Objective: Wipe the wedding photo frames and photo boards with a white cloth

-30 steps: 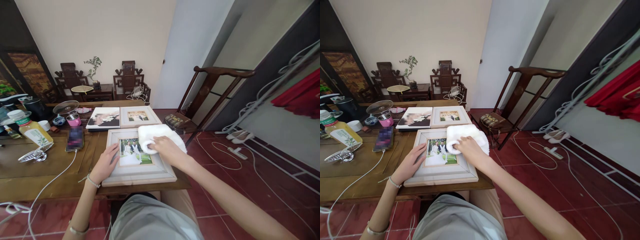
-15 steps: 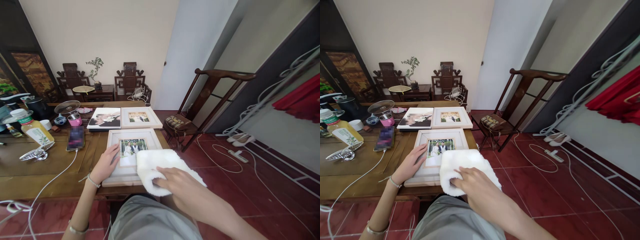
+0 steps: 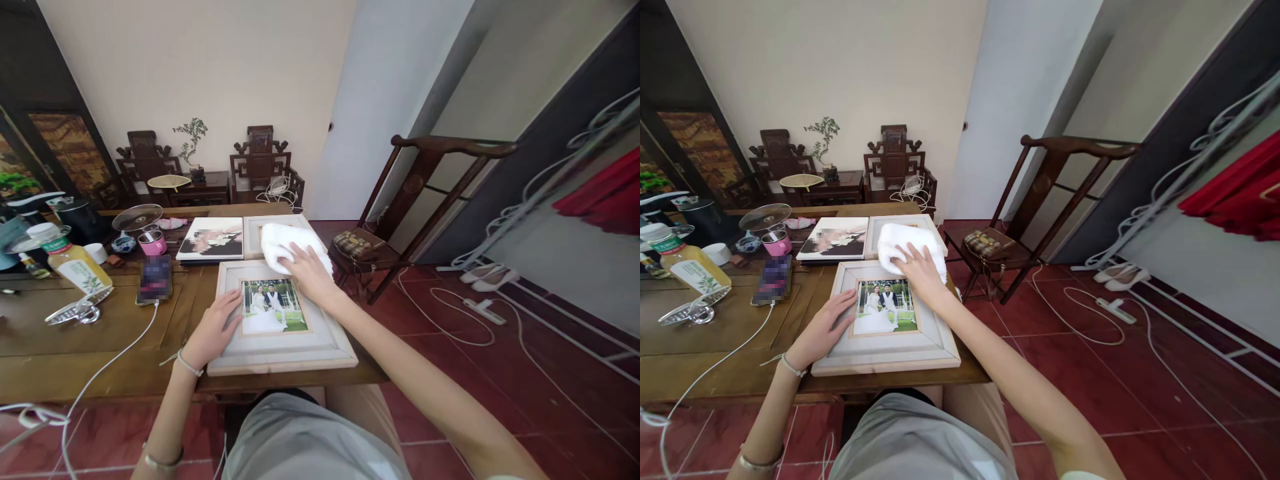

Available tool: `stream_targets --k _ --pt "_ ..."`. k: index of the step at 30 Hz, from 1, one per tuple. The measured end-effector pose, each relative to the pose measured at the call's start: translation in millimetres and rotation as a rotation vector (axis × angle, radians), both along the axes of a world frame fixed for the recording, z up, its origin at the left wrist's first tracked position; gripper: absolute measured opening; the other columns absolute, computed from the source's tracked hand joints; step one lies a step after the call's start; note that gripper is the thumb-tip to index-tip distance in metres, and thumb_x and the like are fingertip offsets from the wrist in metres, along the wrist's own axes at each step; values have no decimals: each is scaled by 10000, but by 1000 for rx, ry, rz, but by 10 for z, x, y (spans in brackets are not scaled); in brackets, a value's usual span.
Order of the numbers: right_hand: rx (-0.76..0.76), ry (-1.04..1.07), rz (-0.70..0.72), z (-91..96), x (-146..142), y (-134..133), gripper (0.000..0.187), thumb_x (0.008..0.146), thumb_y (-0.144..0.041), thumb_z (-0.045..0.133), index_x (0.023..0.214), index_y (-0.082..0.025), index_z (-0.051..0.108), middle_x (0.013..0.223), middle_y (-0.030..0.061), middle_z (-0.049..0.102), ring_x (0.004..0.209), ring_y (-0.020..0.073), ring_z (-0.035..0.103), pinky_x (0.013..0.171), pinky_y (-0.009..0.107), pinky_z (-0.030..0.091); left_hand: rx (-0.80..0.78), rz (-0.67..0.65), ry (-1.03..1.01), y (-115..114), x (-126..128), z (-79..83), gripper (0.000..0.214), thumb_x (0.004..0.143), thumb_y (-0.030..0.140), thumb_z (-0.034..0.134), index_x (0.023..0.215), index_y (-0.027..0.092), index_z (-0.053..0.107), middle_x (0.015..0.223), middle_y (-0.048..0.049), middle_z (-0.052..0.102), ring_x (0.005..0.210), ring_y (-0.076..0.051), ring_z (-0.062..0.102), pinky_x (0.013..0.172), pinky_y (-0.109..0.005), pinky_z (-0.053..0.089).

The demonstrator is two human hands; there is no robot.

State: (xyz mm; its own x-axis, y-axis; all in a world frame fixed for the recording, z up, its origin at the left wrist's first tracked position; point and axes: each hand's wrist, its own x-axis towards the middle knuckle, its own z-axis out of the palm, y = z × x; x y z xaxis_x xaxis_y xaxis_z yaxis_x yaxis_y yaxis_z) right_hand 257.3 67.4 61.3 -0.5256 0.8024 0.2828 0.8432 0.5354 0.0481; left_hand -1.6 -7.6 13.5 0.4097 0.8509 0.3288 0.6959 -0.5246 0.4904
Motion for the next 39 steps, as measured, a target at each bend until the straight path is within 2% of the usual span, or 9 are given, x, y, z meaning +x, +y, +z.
stream_targets --k 4,8,11,17,22,27,32,36,39 --pt "-72 -96 63 -131 -48 17 716 660 124 395 1294 -179 530 1470 105 394 1382 322 246 1067 574 213 -8 16 4 -1 -1 -13 411 939 301 436 1329 188 499 1429 -106 455 1343 -236 383 1119 -456 320" --pt "-83 -113 82 -196 9 -276 668 663 100 422 1252 -175 577 1444 110 430 1356 339 291 1081 568 202 4 29 -1 0 1 -41 416 933 306 445 1330 196 499 1425 -98 461 1338 -239 393 1118 -458 325" --pt "-142 -99 130 -108 53 -602 601 673 62 451 1211 -156 609 1401 136 475 1323 329 348 1090 530 226 25 29 -15 10 5 -53 407 939 291 427 1328 193 501 1408 -95 483 1326 -233 411 1118 -450 333" --pt "-368 -67 200 243 74 -1345 565 642 59 411 1098 -161 661 1205 140 622 1196 276 507 1000 421 396 33 23 -14 15 12 -50 405 958 260 371 1334 170 491 1405 -99 486 1320 -220 417 1120 -447 334" --pt "-425 -15 223 331 66 -1618 621 633 60 396 1155 -177 633 1274 131 583 1282 290 433 1050 459 358 43 22 -22 2 15 -34 396 956 274 374 1318 193 511 1395 -86 499 1310 -222 432 1116 -447 343" --pt "-417 46 164 150 14 -1307 686 603 73 390 1220 -156 582 1408 138 462 1367 297 308 1088 489 310 36 19 -9 7 15 -25 402 954 274 372 1321 185 513 1402 -88 493 1319 -220 422 1122 -437 335" --pt "-181 103 75 -126 28 -651 704 633 61 389 1300 -126 513 1519 137 288 1430 300 106 1121 555 183 24 9 1 11 7 -20 405 950 267 381 1328 192 506 1407 -85 487 1325 -220 415 1121 -441 335" --pt "-100 93 -12 -186 41 -126 683 680 49 399 1342 -105 469 1491 160 338 1424 310 130 1110 565 169 22 4 7 13 -1 -20 407 950 269 379 1331 194 503 1412 -84 481 1328 -220 410 1120 -446 335" --pt "-96 28 3 -164 2 47 650 709 39 412 1336 -117 487 1477 146 369 1406 321 194 1104 554 181 26 -1 4 15 0 -18 405 951 269 378 1328 191 505 1410 -87 485 1324 -219 417 1120 -446 336"
